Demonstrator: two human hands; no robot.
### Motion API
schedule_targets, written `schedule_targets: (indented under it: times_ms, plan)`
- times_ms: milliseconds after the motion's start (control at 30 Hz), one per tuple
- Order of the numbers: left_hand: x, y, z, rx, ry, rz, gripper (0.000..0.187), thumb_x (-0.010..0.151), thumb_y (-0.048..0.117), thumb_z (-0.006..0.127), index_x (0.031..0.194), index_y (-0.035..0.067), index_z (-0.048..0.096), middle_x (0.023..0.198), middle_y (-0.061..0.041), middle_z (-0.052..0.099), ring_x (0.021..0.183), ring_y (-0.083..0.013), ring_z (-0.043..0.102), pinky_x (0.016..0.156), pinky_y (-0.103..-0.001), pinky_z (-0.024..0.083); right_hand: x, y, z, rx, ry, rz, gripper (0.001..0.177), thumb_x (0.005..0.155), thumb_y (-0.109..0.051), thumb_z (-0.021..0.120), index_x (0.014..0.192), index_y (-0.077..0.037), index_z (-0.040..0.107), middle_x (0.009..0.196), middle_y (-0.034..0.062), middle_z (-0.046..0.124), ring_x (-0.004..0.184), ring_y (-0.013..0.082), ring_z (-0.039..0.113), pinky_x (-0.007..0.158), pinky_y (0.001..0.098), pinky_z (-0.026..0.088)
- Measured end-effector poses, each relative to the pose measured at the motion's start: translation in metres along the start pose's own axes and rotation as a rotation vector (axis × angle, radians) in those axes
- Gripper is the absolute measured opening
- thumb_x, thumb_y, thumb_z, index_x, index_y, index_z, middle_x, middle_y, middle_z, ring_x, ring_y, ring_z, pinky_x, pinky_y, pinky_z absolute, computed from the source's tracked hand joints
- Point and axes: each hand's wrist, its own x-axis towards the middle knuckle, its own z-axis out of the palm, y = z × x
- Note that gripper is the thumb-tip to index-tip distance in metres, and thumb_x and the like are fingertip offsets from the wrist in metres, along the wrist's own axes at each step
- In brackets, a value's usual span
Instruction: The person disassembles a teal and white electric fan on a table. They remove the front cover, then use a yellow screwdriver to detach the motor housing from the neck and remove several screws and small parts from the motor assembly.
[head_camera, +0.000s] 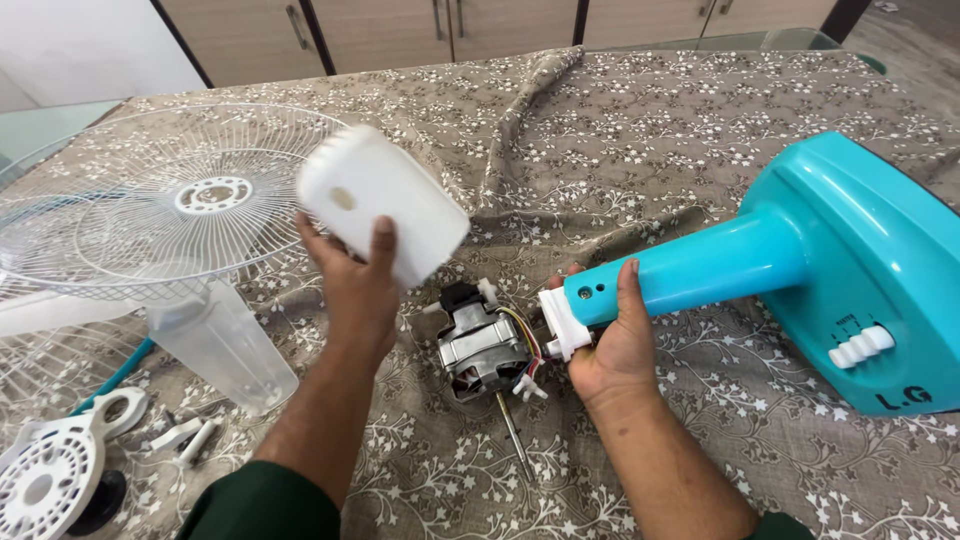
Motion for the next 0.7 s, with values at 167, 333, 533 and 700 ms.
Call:
schedule_targets:
  times_ms: [167,333,533,700]
  plan:
    - [0.010,-0.016,0.017,0.032,-0.120,0.017,0.100,0.100,0.041,0.056,0.159,0.015,-0.020,0.159,-0.025,0.036,0.137,-0.0345,0.051,0.110,-0.046,0.046,0.000,0.000,0.002,-0.041,-0.030,0.002,0.074,0.084,-0.058,0.067,0.133,-0.006,0.046,0.105,0.0148,0.070,0.101,0.0352,0.071,0.094,0.0505,0.059]
    - [0.014,-0.014,0.008,0.246,-0.075,0.014,0.091,0.100,0.052,0.046,0.165,0.013,-0.005,0.156,-0.024,0.045,0.130,-0.0320,0.058,0.105,-0.045,0.051,-0.003,-0.004,0.009,-0.114,0.023,0.033,0.075,0.085,-0.062,0.061,0.133,-0.006,0.049,0.106,0.0134,0.071,0.101,0.0320,0.072,0.094,0.0493,0.059]
    - [-0.006,-0.002,0.006,0.520,-0.039,0.030,0.119,0.081,0.056,0.076,0.160,0.002,0.006,0.141,-0.030,0.050,0.121,-0.0353,0.062,0.098,-0.043,0.057,-0.009,-0.005,0.012,-0.352,0.120,0.132,0.065,0.086,-0.063,0.062,0.124,-0.010,0.058,0.104,0.0108,0.071,0.094,0.0296,0.071,0.080,0.0497,0.054]
    - [-0.018,-0.005,0.018,0.355,0.016,0.024,0.115,0.075,0.051,0.081,0.155,-0.001,0.016,0.133,-0.026,0.060,0.118,-0.0336,0.068,0.092,-0.040,0.059,-0.012,0.000,0.011,-0.178,0.031,0.276,0.057,0.088,-0.051,0.068,0.115,-0.001,0.061,0.097,0.0181,0.072,0.089,0.0336,0.072,0.087,0.0500,0.059]
